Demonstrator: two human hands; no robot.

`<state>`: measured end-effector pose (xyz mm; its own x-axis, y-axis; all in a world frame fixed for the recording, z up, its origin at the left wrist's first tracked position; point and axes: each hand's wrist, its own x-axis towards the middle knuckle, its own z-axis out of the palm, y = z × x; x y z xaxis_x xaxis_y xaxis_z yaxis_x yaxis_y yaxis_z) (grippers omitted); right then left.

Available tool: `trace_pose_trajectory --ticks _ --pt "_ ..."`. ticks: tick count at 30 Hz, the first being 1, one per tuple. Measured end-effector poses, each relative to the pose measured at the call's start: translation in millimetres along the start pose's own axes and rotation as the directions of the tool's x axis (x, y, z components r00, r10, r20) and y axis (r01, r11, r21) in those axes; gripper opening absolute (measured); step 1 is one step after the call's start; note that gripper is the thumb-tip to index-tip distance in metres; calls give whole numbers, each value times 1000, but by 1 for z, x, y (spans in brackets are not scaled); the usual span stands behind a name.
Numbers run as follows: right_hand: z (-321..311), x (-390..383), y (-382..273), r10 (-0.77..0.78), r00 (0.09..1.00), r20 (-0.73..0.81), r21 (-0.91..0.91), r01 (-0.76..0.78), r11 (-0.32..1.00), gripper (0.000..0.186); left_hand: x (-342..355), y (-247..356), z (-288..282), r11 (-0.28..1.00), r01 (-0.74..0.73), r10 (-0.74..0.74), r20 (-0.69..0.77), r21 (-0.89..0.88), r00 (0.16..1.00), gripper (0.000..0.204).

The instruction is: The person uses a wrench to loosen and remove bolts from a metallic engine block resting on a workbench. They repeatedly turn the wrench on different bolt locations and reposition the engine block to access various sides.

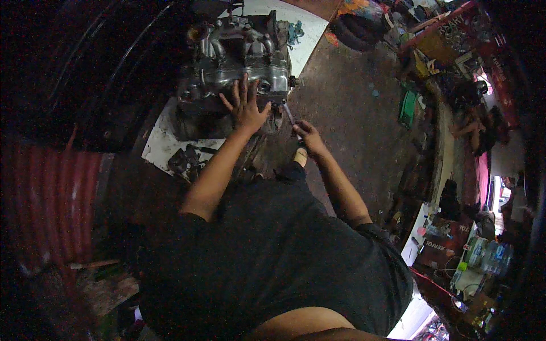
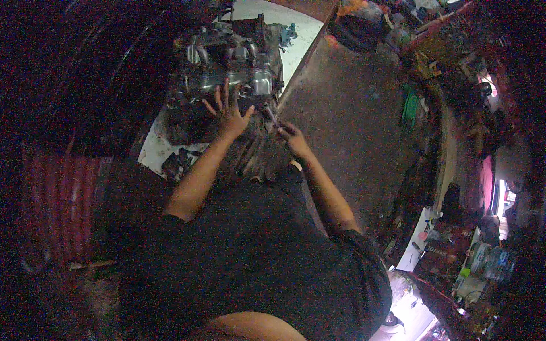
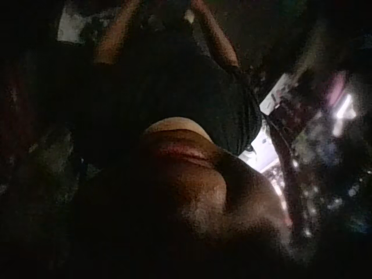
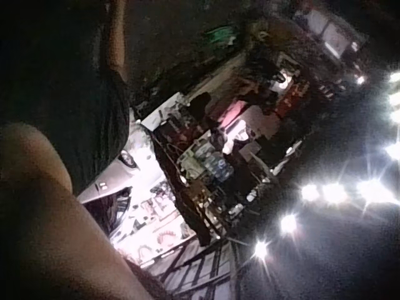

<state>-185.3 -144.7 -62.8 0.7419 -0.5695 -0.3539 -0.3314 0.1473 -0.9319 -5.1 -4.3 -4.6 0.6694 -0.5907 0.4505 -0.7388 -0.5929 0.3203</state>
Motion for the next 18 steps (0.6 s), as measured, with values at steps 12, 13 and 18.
trace_pose_trajectory --ticks 12,13,18 --pt "38 0 28 110 994 5 196 -109 975 32 2 2 -1 1000 1 0 -22 30 1000 113" --pt "38 2 32 108 994 -4 189 -105 976 31 2 1 1 999 5 -4 -24 40 1000 114" --pt "39 15 54 -24 1000 -12 89 25 996 30 1 0 7 998 -20 25 -83 59 996 116"
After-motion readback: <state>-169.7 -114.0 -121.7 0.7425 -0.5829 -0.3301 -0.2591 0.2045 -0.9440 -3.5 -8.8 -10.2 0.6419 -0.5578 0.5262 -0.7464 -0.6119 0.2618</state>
